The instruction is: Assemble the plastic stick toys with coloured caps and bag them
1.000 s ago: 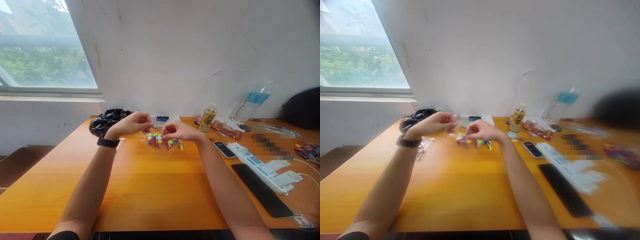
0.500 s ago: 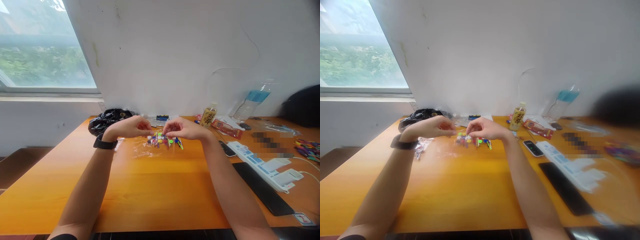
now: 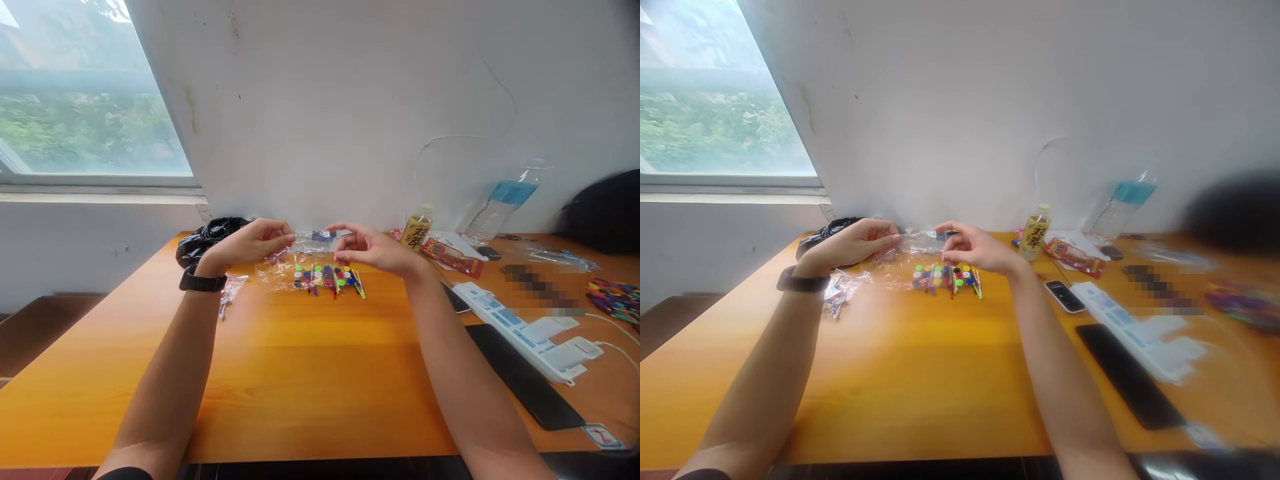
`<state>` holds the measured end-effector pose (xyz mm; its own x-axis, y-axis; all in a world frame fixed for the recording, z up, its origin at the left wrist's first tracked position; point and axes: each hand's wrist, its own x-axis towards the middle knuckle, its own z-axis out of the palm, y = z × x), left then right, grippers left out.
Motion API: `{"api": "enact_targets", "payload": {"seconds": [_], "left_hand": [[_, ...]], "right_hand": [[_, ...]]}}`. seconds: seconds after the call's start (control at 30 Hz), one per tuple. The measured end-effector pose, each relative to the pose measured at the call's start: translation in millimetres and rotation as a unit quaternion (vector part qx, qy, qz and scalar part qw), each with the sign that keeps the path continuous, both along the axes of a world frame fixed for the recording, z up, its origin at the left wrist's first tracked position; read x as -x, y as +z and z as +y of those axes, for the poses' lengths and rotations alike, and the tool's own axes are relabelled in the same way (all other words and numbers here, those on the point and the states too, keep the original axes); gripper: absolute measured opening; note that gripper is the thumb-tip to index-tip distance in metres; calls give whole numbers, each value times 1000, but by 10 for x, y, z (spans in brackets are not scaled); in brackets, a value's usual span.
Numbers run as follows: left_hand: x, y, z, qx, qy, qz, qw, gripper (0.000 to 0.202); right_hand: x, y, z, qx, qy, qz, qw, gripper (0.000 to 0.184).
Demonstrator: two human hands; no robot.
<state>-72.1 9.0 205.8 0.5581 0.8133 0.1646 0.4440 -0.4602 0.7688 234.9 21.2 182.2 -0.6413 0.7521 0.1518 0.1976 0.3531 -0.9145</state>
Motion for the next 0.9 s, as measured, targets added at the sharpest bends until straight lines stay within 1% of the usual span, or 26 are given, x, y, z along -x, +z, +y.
{"api": "enact_targets", "payload": {"seconds": [0.07,0.23,0.3,0.37,0.43,0.53,0.6,0.63,0.67,0.73,0.77,0.83,0.9], "left_hand": [[0,-13,19,6,20,-5,1000,39],[-34,-82,105,-23,72,-22,997,42],[-66,-97,115,-32,75,-40,996,42],[-91,-98,108,-33,73,-56,995,41],[-99,-94,98,-28,72,-60,995,40],[-95,-95,92,-44,81,-37,995,42],[-110,-104,82,-100,99,-14,990,46],[-130,-112,73,-137,104,0,985,53],[-161,-124,61,-176,103,14,979,68],[-253,-164,35,-248,85,47,964,105],[-309,-194,25,-278,74,63,956,118],[-426,-276,25,-327,66,87,939,130],[-524,-375,59,-356,72,98,927,130]], "right_hand": [[17,-26,15,-3,-6,3,1000,60],[46,-17,-8,-33,-77,42,996,54],[63,-1,-26,-45,-98,59,992,62],[75,13,-39,-52,-102,71,991,75],[77,25,-47,-54,-92,77,991,82],[74,45,-52,-56,-84,80,992,82],[80,55,-52,-69,-96,82,990,79],[88,58,-52,-79,-104,85,988,77],[99,59,-51,-89,-112,88,986,75],[128,56,-51,-106,-124,91,982,69],[143,53,-51,-111,-129,90,981,66],[167,47,-51,-117,-135,87,980,62],[177,41,-46,-121,-135,89,979,60]]}}
